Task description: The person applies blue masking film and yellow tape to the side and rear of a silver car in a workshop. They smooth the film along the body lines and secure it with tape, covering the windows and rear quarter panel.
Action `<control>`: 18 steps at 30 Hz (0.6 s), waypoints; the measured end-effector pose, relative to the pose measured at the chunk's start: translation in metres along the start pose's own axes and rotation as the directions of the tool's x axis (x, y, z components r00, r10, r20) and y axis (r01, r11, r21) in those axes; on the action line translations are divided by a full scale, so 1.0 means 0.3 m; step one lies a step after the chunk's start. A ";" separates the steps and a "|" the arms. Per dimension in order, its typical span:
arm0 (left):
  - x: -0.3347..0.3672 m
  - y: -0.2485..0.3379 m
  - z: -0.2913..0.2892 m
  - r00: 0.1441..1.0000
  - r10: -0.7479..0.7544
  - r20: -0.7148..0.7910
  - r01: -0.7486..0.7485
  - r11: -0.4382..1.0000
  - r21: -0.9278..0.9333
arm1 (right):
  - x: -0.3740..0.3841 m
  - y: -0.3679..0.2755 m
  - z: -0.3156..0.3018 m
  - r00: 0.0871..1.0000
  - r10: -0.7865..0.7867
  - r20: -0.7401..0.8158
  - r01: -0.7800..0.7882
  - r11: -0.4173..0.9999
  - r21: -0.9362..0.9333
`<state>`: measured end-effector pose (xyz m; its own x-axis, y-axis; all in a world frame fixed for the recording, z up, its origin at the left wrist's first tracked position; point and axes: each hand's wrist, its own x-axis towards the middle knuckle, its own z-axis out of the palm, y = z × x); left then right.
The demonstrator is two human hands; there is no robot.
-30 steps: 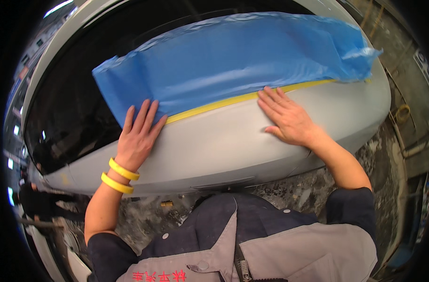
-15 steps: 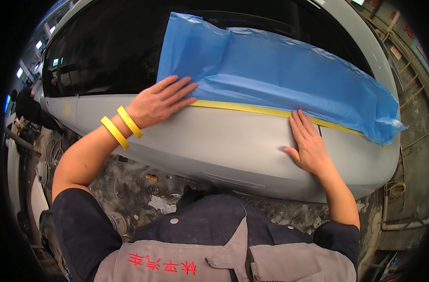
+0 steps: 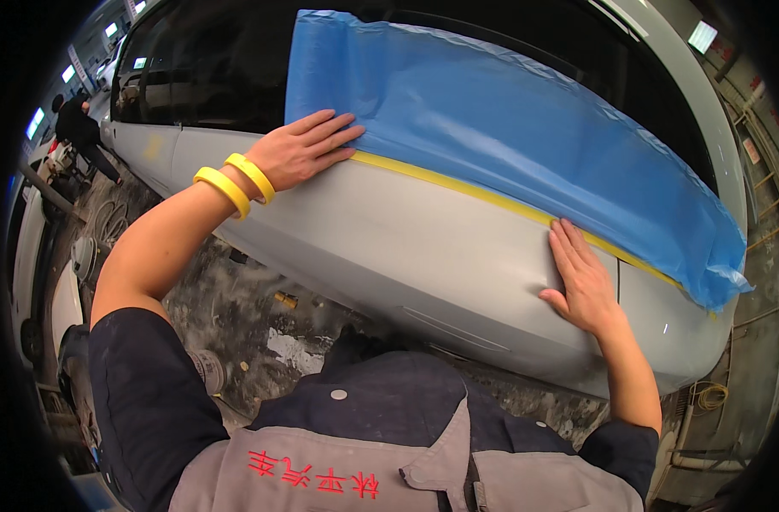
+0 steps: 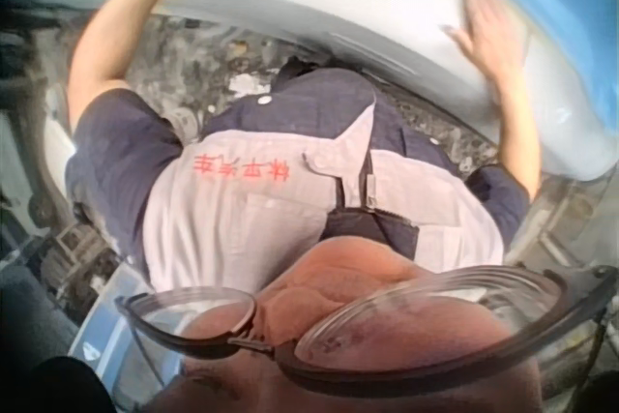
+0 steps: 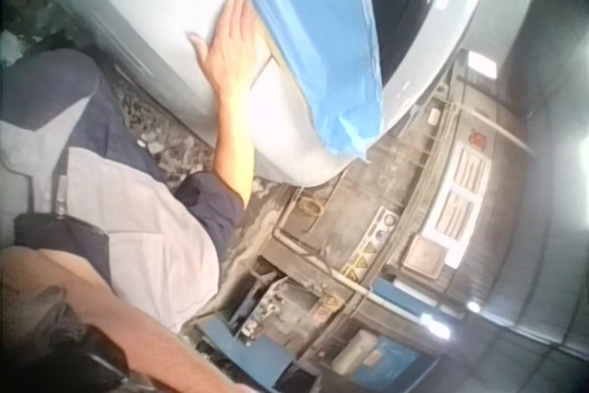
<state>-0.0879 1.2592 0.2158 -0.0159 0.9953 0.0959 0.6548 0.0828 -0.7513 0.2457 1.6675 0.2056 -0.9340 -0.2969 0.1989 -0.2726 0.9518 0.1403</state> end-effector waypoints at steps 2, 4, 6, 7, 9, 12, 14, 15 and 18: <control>-0.008 -0.007 0.008 0.999 0.023 -0.035 -0.023 0.999 0.024 | 0.066 -0.035 0.015 0.999 -0.046 0.016 0.045 0.999 0.010; -0.014 -0.010 0.012 0.997 0.041 -0.071 -0.041 0.999 0.011 | 0.154 -0.085 0.036 0.996 -0.088 0.024 0.088 0.996 0.009; -0.023 -0.009 0.012 0.994 0.047 -0.095 -0.046 0.999 0.014 | 0.246 -0.145 0.057 0.995 -0.103 0.008 0.103 0.993 0.053; -0.031 -0.007 0.012 0.992 0.045 -0.119 -0.042 0.999 0.026 | 0.301 -0.183 0.076 0.992 -0.128 -0.013 0.129 0.988 0.081; -0.055 -0.013 0.027 0.991 0.043 -0.123 -0.045 0.999 -0.015 | 0.373 -0.246 0.105 0.995 -0.095 -0.034 0.098 0.988 0.117; -0.166 -0.062 0.093 0.963 0.062 -0.263 -0.066 0.998 -0.009 | 0.409 -0.278 0.136 0.998 -0.048 -0.041 0.052 0.993 0.108; -0.293 -0.135 0.165 0.972 0.092 -0.218 -0.077 0.994 0.073 | 0.410 -0.284 0.158 1.000 0.008 -0.015 -0.006 0.994 0.105; -0.370 -0.173 0.207 0.974 0.110 -0.199 -0.089 0.990 0.109 | 0.407 -0.284 0.166 0.999 0.040 0.008 -0.040 0.993 0.110; -0.619 -0.295 0.333 0.989 0.071 -0.130 -0.050 0.986 0.160 | 0.413 -0.300 0.194 0.994 0.109 0.020 -0.110 0.990 0.086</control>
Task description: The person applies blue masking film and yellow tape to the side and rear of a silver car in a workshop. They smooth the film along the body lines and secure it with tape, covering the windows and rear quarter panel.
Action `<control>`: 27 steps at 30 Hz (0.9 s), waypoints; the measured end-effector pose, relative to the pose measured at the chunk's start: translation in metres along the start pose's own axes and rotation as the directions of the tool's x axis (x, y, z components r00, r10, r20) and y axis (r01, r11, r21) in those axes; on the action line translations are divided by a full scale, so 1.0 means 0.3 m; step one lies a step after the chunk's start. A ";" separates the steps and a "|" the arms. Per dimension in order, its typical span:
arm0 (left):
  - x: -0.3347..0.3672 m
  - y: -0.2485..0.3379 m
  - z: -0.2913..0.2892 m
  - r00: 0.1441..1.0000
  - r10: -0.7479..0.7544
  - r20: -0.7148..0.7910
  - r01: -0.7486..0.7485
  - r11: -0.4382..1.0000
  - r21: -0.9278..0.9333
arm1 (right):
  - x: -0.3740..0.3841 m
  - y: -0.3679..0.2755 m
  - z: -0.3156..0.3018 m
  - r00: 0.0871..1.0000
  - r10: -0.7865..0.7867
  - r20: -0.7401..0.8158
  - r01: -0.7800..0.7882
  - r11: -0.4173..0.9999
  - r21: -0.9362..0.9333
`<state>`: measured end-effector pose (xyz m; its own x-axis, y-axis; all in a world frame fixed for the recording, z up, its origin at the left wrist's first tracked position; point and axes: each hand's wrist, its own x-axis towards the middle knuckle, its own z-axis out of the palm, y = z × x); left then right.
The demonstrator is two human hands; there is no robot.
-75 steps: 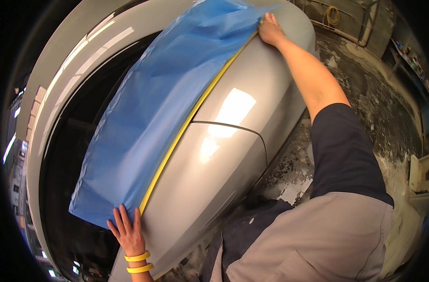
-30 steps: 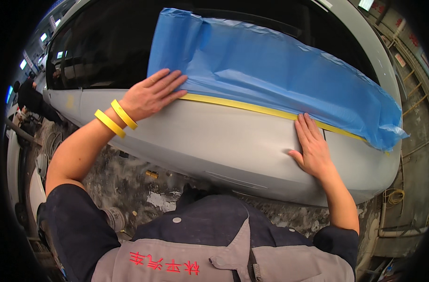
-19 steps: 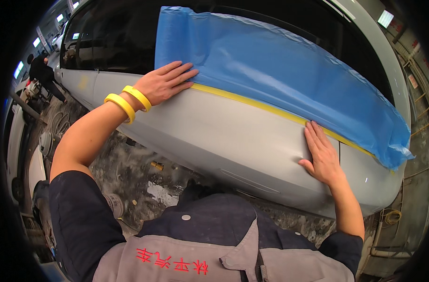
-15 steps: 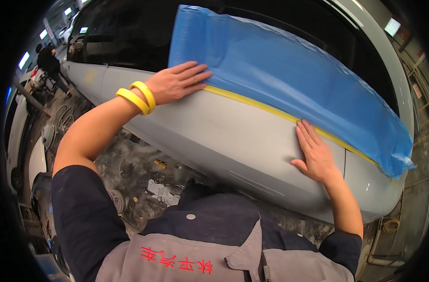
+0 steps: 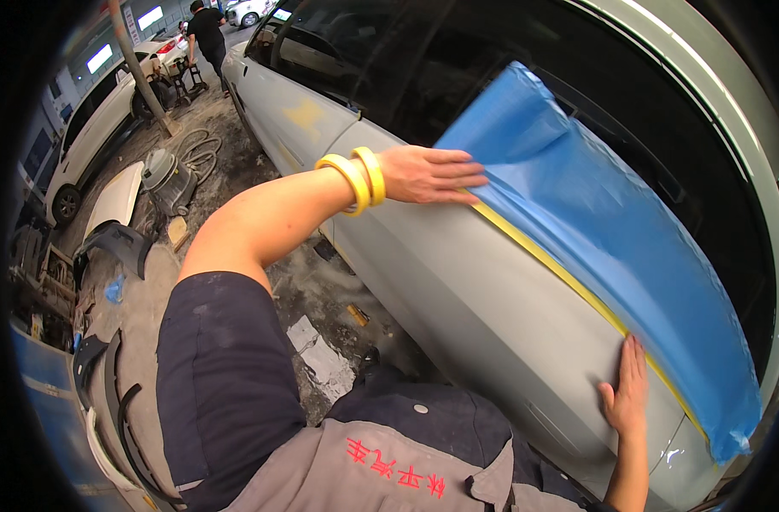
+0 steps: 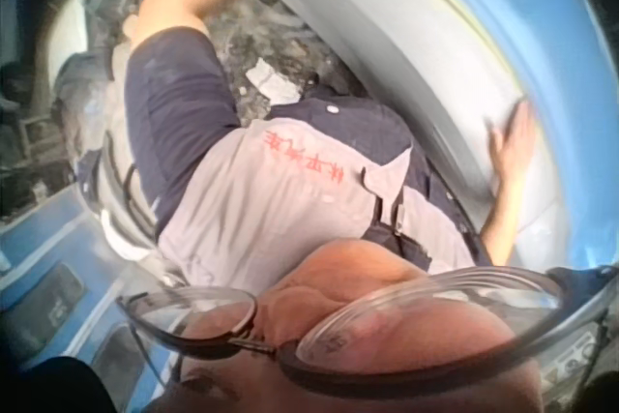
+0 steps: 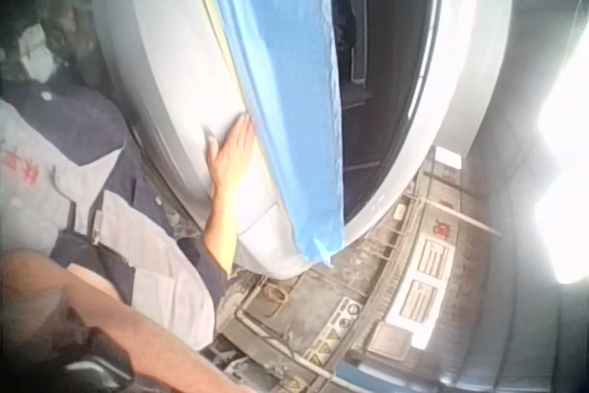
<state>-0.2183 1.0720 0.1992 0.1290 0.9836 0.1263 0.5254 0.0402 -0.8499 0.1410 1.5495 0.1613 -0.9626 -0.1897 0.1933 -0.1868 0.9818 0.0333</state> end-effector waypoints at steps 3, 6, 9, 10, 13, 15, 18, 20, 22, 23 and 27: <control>-0.252 -0.073 0.120 0.983 -0.140 0.122 0.141 0.990 -0.003 | 0.026 -0.042 0.023 0.999 0.046 -0.019 -0.046 0.999 -0.021; -0.490 -0.155 0.245 0.974 -0.155 0.165 0.153 0.988 0.023 | 0.054 -0.098 0.036 0.993 0.111 -0.045 -0.113 0.992 -0.051; -0.676 -0.227 0.354 0.967 -0.155 0.204 0.157 0.988 0.005 | 0.079 -0.154 0.037 0.985 0.162 -0.056 -0.166 0.983 -0.079; -0.727 -0.249 0.385 0.963 -0.167 0.210 0.167 0.986 0.018 | 0.091 -0.172 0.039 0.984 0.168 -0.056 -0.173 0.982 -0.080; -0.841 -0.291 0.457 0.939 -0.189 0.287 0.171 0.982 0.087 | 0.148 -0.230 0.049 0.988 0.153 -0.034 -0.155 0.984 -0.089; -0.878 -0.299 0.500 0.921 -0.225 0.319 0.205 0.974 0.093 | 0.199 -0.265 0.058 0.991 0.136 -0.016 -0.137 0.988 -0.077; -0.904 -0.288 0.543 0.909 -0.268 0.319 0.255 0.963 0.084 | 0.287 -0.322 0.073 0.994 0.108 0.020 -0.107 0.993 -0.048; -0.907 -0.278 0.560 0.914 -0.276 0.299 0.252 0.961 0.118 | 0.350 -0.361 0.079 0.995 0.080 0.058 -0.078 0.996 -0.048; -0.905 -0.272 0.567 0.914 -0.276 0.297 0.236 0.958 0.164 | 0.416 -0.403 0.077 0.995 0.037 0.097 -0.033 0.998 -0.046; -0.901 -0.272 0.569 0.906 -0.279 0.320 0.245 0.959 0.142 | 0.453 -0.423 0.080 0.994 0.023 0.105 -0.017 0.998 -0.053; -0.893 -0.273 0.569 0.905 -0.284 0.317 0.267 0.959 0.096 | 0.629 -0.528 0.113 0.989 -0.079 0.124 0.087 0.994 -0.061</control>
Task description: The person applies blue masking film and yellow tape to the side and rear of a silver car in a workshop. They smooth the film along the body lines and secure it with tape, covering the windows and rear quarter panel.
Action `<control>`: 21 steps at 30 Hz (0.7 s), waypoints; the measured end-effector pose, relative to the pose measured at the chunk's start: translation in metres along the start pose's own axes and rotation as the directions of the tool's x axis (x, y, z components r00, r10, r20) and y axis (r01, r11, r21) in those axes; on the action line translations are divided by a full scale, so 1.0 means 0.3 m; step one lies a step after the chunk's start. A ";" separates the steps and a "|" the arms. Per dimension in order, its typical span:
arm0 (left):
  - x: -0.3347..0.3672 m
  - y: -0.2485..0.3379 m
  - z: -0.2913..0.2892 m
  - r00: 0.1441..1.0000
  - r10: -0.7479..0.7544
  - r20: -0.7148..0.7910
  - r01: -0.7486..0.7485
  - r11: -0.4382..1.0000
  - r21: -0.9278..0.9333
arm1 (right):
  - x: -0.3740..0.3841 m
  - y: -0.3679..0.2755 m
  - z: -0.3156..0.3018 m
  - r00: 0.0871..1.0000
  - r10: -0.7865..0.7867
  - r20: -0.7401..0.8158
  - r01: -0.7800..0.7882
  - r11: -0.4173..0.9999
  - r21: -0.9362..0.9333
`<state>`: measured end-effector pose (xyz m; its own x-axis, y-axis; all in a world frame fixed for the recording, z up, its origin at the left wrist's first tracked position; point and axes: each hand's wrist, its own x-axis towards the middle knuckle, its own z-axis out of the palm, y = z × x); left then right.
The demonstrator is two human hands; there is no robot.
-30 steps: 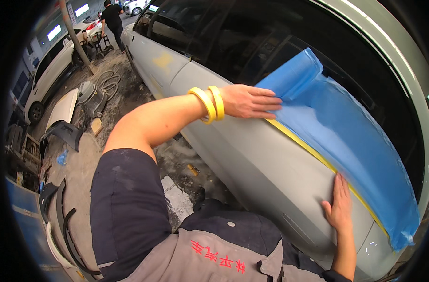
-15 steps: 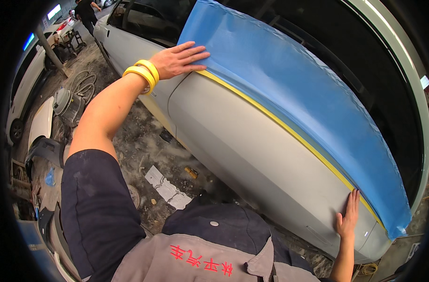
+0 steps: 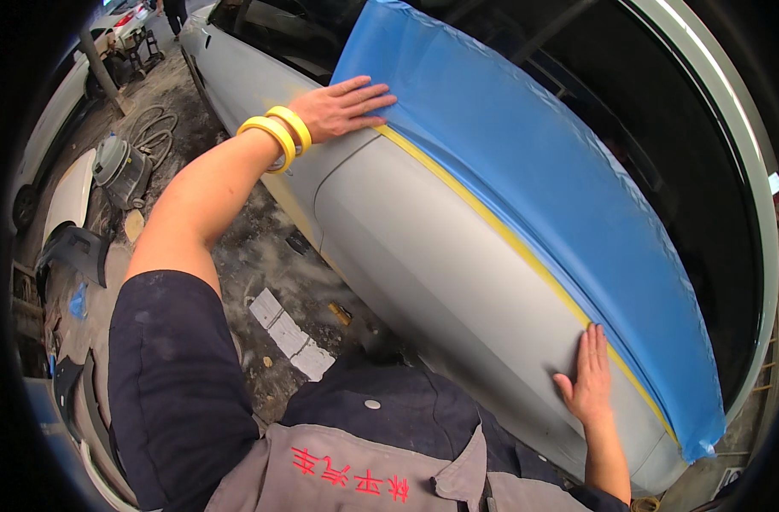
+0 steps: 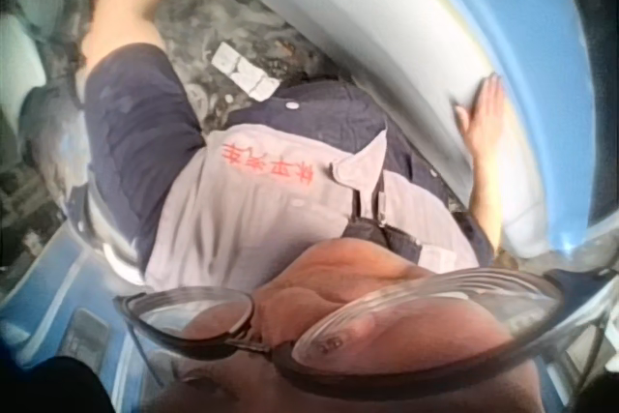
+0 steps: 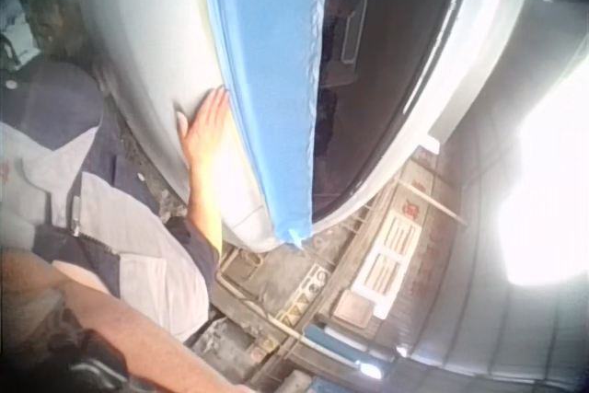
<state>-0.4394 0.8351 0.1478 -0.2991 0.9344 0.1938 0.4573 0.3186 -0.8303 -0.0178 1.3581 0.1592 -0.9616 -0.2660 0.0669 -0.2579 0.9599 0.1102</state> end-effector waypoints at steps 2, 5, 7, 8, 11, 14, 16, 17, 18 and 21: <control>0.000 0.001 0.002 1.000 0.016 0.019 -0.016 1.000 -0.004 | 0.092 -0.054 0.004 0.998 -0.063 0.007 0.063 0.998 -0.024; -0.003 -0.001 0.010 0.999 0.013 -0.034 -0.015 0.998 -0.056 | 0.243 -0.128 0.009 0.990 -0.143 -0.013 0.143 0.990 0.003; -0.005 -0.008 0.018 0.998 0.020 -0.068 -0.023 0.999 -0.046 | 0.354 -0.191 0.003 0.985 -0.170 -0.021 0.170 0.985 0.007; -0.005 -0.013 0.023 0.998 0.028 -0.062 -0.032 0.998 -0.058 | 0.410 -0.228 0.002 0.983 -0.178 -0.034 0.179 0.983 0.028; -0.008 -0.026 0.042 0.994 0.055 -0.099 -0.060 0.997 -0.050 | 0.591 -0.357 0.011 0.977 -0.198 -0.079 0.204 0.976 0.079; -0.013 -0.040 0.073 0.983 0.069 -0.173 -0.085 0.993 -0.086 | 0.805 -0.488 0.042 0.968 -0.216 -0.129 0.232 0.966 0.118; -0.026 -0.058 0.106 0.960 0.090 -0.263 -0.126 0.984 -0.122 | 0.951 -0.585 0.069 0.967 -0.194 -0.166 0.217 0.966 0.139; -0.038 -0.072 0.129 0.945 0.104 -0.309 -0.152 0.979 -0.137 | 1.019 -0.636 0.079 0.963 -0.188 -0.191 0.217 0.965 0.147; -0.047 -0.097 0.158 0.927 0.116 -0.356 -0.177 0.973 -0.146 | 1.084 -0.681 0.086 0.969 -0.169 -0.178 0.195 0.972 0.135; -0.095 -0.173 0.261 0.862 0.171 -0.477 -0.259 0.958 -0.125 | 1.223 -0.794 0.101 0.975 -0.148 -0.166 0.159 0.986 0.058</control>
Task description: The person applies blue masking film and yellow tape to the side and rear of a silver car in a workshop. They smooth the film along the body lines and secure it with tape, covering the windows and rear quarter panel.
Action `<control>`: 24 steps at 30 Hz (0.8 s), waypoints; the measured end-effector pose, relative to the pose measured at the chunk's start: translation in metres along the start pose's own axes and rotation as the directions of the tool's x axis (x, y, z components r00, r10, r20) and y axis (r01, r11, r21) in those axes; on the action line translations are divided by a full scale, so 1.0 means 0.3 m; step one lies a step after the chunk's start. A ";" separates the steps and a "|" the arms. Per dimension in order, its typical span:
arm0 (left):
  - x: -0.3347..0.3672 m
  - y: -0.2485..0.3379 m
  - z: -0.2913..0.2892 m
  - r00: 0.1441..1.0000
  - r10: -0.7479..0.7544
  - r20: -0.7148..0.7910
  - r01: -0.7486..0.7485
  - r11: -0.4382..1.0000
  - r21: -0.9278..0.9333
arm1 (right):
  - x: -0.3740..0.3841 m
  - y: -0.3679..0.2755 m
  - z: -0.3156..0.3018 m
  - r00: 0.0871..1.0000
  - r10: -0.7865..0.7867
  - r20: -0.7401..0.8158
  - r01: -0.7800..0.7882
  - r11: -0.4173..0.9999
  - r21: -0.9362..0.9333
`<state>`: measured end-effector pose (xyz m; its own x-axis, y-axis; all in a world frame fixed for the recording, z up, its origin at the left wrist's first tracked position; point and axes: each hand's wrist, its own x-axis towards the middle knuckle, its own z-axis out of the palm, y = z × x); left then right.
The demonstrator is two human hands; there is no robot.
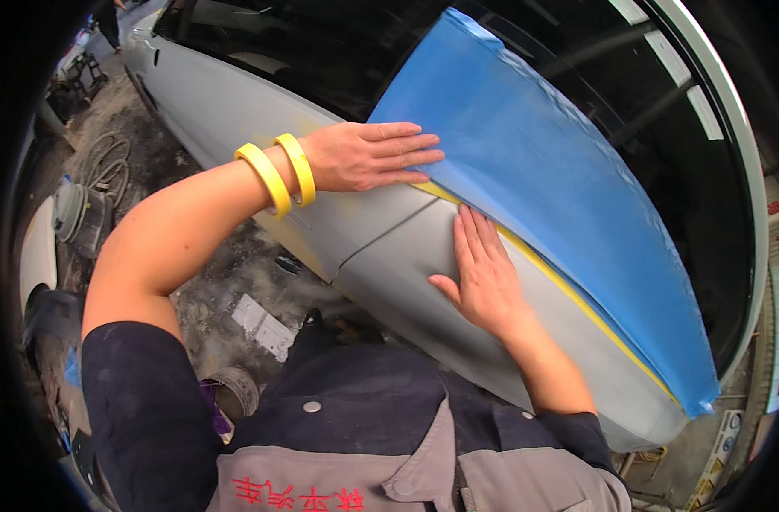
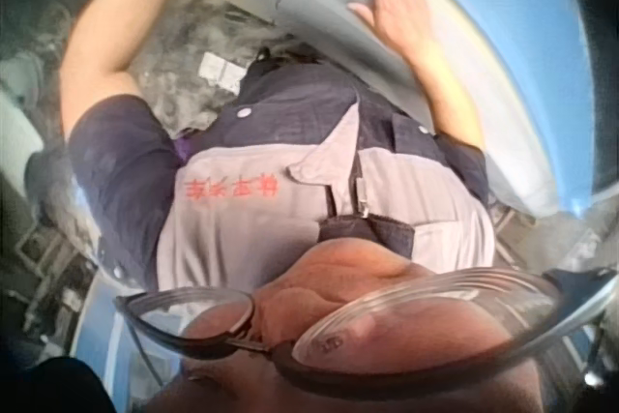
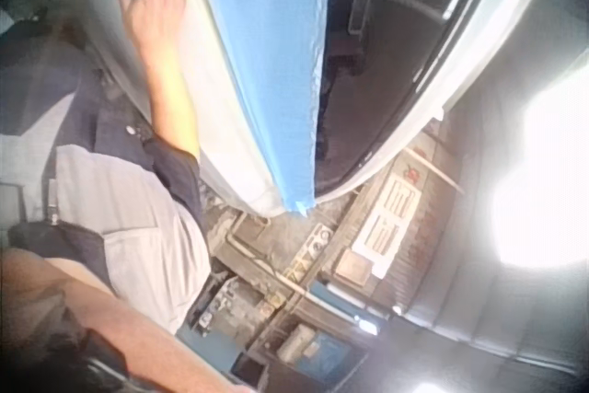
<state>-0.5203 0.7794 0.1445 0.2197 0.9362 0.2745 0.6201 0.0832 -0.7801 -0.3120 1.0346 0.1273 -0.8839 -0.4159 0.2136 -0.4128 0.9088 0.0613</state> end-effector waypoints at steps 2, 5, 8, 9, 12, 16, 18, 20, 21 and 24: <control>-0.088 -0.051 0.033 1.000 0.012 0.002 -0.012 1.000 -0.011 | 0.037 -0.038 0.007 0.998 0.063 0.020 -0.063 0.998 -0.002; -0.241 -0.149 0.085 1.000 -0.017 0.018 0.018 0.999 -0.049 | 0.057 -0.063 0.007 0.994 0.103 0.027 -0.103 0.995 -0.013; -0.379 -0.225 0.123 0.998 0.011 0.056 -0.010 1.000 -0.013 | 0.062 -0.062 0.001 0.990 0.120 0.069 -0.118 0.992 -0.031; -0.423 -0.243 0.130 0.994 0.017 0.105 -0.017 1.000 -0.001 | 0.063 -0.061 0.000 0.990 0.121 0.067 -0.119 0.992 -0.035; -0.495 -0.251 0.145 0.995 -0.009 0.102 0.014 0.999 -0.043 | 0.065 -0.058 -0.005 0.991 0.109 0.081 -0.105 0.993 -0.048; -0.519 -0.236 0.142 0.994 -0.023 0.103 0.031 0.997 -0.075 | 0.076 -0.050 -0.010 0.991 0.097 0.092 -0.094 0.995 -0.041; -0.516 -0.238 0.138 0.993 -0.015 0.120 0.024 0.997 -0.074 | 0.088 -0.042 -0.008 0.993 0.083 0.089 -0.080 0.996 -0.033; -0.512 -0.241 0.133 0.988 -0.004 0.152 0.018 0.996 -0.090 | 0.104 -0.039 -0.002 0.993 0.064 0.099 -0.062 0.998 -0.020; -0.507 -0.243 0.133 0.986 -0.013 0.167 0.027 0.997 -0.079 | 0.113 -0.037 0.000 0.993 0.054 0.107 -0.052 0.999 -0.014; -0.493 -0.239 0.137 0.983 -0.042 0.180 0.043 0.999 -0.005 | 0.142 -0.044 0.005 0.992 0.029 0.123 -0.027 0.999 -0.023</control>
<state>-0.6284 0.6490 0.1368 0.0546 0.9780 0.2012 0.6330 0.1219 -0.7645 -0.3446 1.0049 0.1343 -0.9160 -0.3901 0.0936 -0.3839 0.9201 0.0779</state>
